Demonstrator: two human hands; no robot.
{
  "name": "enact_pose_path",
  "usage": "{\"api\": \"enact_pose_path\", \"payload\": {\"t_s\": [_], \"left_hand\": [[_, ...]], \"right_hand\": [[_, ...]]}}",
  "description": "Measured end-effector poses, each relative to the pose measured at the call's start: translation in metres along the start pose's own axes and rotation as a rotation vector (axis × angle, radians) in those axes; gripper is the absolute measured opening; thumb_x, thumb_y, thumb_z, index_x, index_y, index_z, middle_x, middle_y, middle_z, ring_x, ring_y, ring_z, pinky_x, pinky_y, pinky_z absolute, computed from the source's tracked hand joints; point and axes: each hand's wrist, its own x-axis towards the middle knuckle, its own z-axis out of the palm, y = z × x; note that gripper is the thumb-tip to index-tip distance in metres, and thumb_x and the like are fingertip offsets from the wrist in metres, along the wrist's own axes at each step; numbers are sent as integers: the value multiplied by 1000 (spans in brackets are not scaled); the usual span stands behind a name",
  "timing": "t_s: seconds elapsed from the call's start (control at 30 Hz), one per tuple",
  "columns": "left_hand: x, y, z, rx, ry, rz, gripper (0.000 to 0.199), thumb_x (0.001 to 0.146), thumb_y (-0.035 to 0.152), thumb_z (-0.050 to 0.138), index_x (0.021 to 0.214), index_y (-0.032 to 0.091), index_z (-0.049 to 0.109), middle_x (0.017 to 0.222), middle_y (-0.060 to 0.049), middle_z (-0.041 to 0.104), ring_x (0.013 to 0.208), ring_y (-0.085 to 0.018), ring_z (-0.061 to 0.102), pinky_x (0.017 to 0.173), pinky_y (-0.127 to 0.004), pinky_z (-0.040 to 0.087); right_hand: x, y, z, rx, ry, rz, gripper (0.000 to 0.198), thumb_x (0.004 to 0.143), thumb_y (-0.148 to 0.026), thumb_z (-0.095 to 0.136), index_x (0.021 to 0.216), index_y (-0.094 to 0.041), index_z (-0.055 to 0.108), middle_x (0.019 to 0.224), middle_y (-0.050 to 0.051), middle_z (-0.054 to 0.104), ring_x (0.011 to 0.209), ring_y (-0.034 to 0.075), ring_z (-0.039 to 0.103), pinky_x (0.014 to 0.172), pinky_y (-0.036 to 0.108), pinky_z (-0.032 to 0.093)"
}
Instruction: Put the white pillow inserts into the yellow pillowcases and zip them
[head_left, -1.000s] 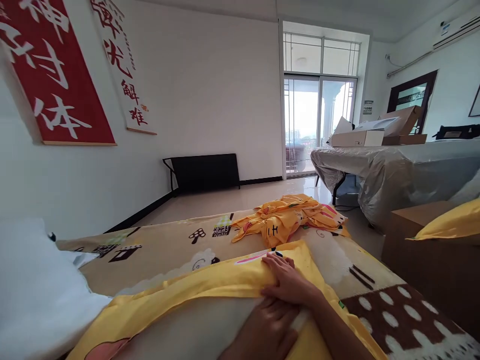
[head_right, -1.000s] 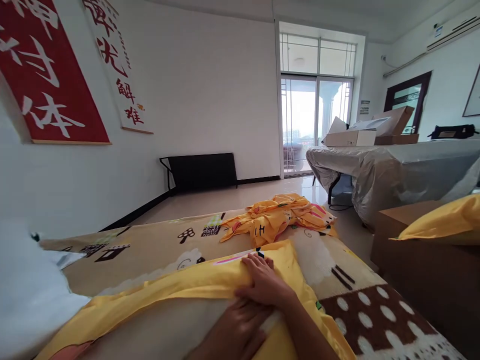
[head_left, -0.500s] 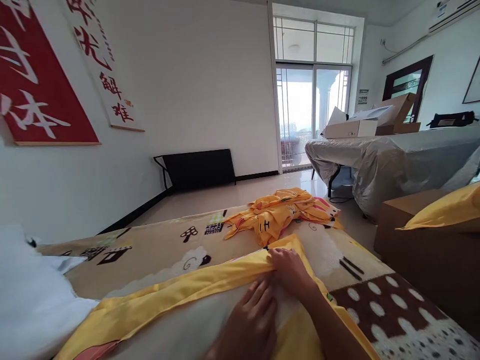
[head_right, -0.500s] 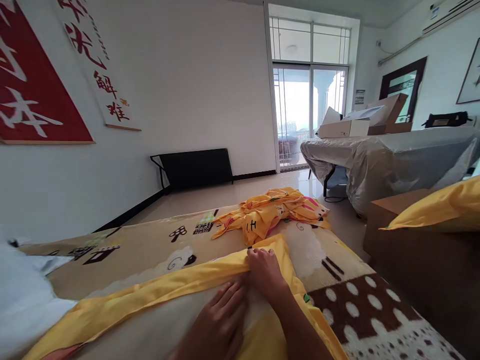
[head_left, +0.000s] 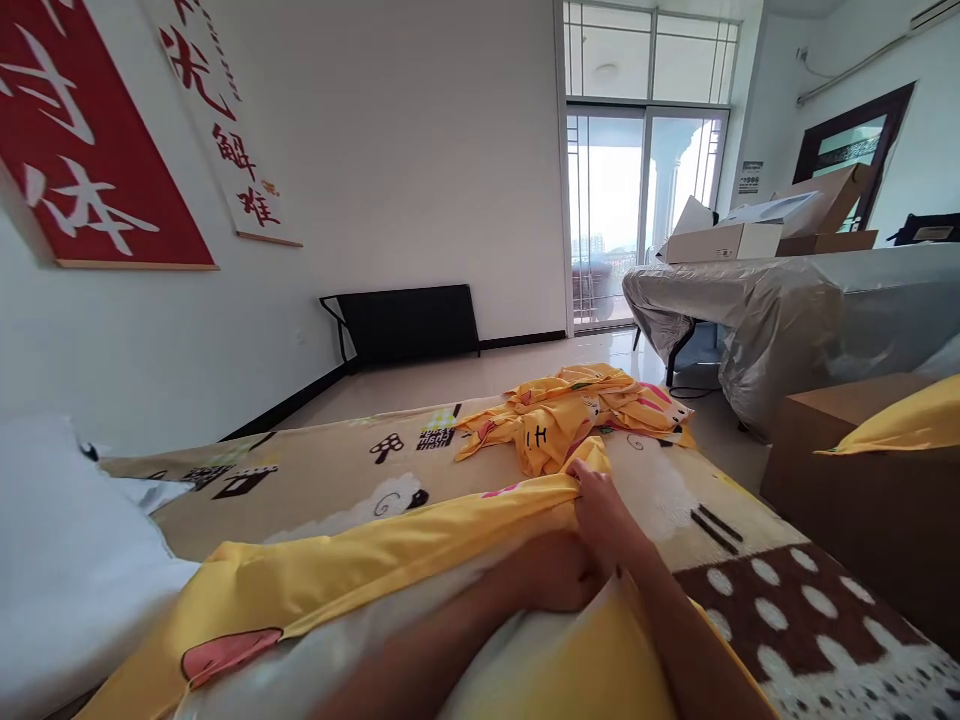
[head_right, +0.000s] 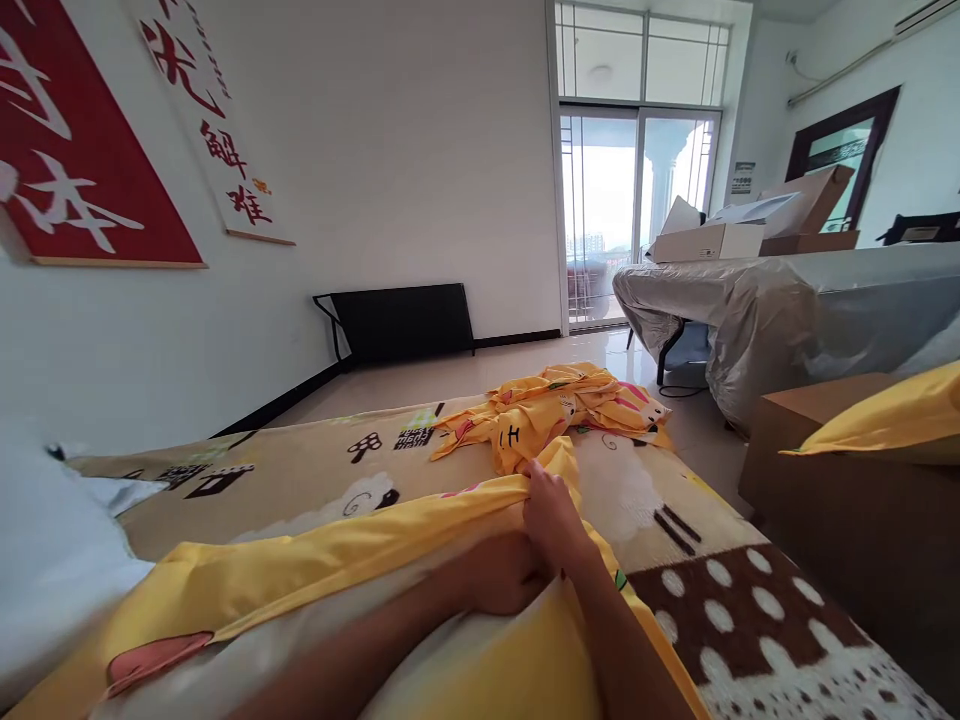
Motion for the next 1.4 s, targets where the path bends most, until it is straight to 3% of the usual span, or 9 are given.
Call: {"api": "enact_pose_path", "payload": {"t_s": [0.1, 0.2, 0.3, 0.47, 0.6, 0.77, 0.93, 1.13, 1.4], "left_hand": [[0, -18, 17, -108, 159, -117, 28, 85, 20, 34, 76, 17, 60, 75, -1, 67, 71, -14, 60, 65, -23, 48], [0, -24, 23, -174, 313, -268, 41, 92, 23, 18, 94, 14, 57, 76, -4, 65, 70, -15, 61, 67, -27, 50], [-1, -17, 24, -91, 420, -296, 34, 91, 22, 27, 108, 12, 55, 102, -12, 65, 96, -22, 60, 87, -38, 48], [-3, -4, 23, 166, 373, -14, 33, 84, 17, 44, 115, 14, 56, 131, -13, 52, 127, -27, 41, 107, -44, 33], [-1, -7, 24, 229, 264, -10, 27, 84, 22, 46, 104, 15, 62, 111, -12, 64, 110, -27, 55, 98, -45, 42], [3, -17, 23, 83, 209, -85, 19, 79, 20, 47, 84, 16, 65, 91, -9, 69, 89, -26, 64, 86, -44, 49], [7, -26, 19, -15, 300, -130, 29, 87, 24, 36, 103, 17, 60, 112, -10, 66, 103, -24, 60, 93, -40, 47], [16, -35, 20, -224, 498, -167, 42, 92, 25, 29, 132, 19, 41, 142, -9, 44, 130, -22, 41, 112, -43, 30], [20, -40, 27, -298, 489, -196, 40, 89, 24, 32, 126, 17, 47, 130, -11, 55, 123, -24, 48, 110, -45, 35]], "right_hand": [[8, 16, 0, 226, -32, 4, 29, 62, 0, 40, 81, -16, 56, 75, 3, 63, 72, 16, 57, 62, 23, 37], [13, 25, -4, 416, -112, -5, 25, 62, -8, 49, 84, -16, 58, 67, -2, 60, 63, 14, 54, 55, 21, 37], [12, 26, -13, 332, -134, -60, 39, 58, -9, 52, 96, -16, 61, 64, -4, 56, 60, 12, 50, 54, 21, 34], [4, 13, -23, -113, 36, 16, 47, 58, -2, 44, 99, -18, 62, 74, 1, 60, 71, 15, 52, 61, 24, 31], [1, 7, -23, -276, 68, 94, 26, 61, -4, 44, 78, -20, 56, 80, 3, 60, 70, 16, 50, 58, 26, 25], [9, 17, -17, -30, 35, -5, 22, 55, -4, 41, 70, -20, 45, 67, -1, 55, 63, 13, 46, 58, 24, 27], [14, 25, -4, 190, 75, 1, 21, 54, -7, 37, 69, -22, 37, 63, -3, 51, 60, 13, 45, 56, 22, 30], [18, 35, 2, 326, 48, -12, 21, 58, -12, 40, 77, -21, 44, 61, -5, 53, 58, 12, 49, 55, 21, 32], [16, 36, -9, 214, -13, -101, 43, 57, -10, 48, 98, -18, 60, 62, -5, 52, 59, 11, 48, 55, 20, 32]]}}
